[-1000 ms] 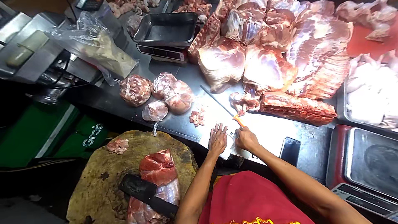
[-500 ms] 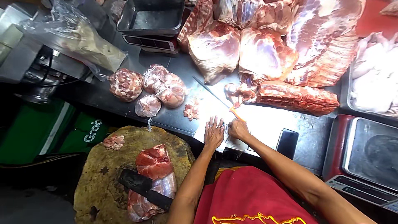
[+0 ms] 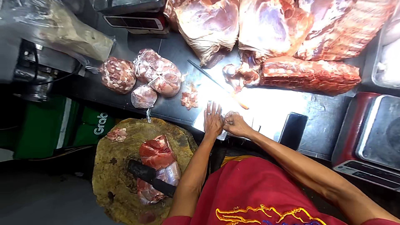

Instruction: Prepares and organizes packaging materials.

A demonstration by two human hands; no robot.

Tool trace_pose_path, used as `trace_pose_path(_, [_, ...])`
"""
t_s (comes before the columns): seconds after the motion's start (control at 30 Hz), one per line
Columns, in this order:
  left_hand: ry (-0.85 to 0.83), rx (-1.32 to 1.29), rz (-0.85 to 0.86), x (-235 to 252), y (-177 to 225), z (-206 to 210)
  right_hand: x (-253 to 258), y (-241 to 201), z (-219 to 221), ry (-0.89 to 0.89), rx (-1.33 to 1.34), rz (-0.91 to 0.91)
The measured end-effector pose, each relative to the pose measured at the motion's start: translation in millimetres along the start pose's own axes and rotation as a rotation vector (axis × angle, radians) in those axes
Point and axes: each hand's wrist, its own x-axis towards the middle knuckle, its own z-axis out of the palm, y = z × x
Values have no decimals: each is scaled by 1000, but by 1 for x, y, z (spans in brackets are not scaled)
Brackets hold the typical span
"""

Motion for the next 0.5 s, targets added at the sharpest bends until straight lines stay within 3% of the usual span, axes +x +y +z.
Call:
trace_pose_path(0.1, [30,-20,-20,1,3,-3,-17,9,-3,54,38,-103])
trace_pose_path(0.2, [57,-32,12,-2,-2,6,-28,5,-17,207,60,-58])
trace_pose_path(0.3, [66,-252,29,1,-12,4,-36,1,-20,382,-2,-101])
trace_pose_path(0.4, [7,-550,10,2,-20,-10,-45,-2,14,143,-66,-86])
trace_pose_path(0.5, [-43,-672,9,5,-23,-19,-31,-9,43,-98,-278,96])
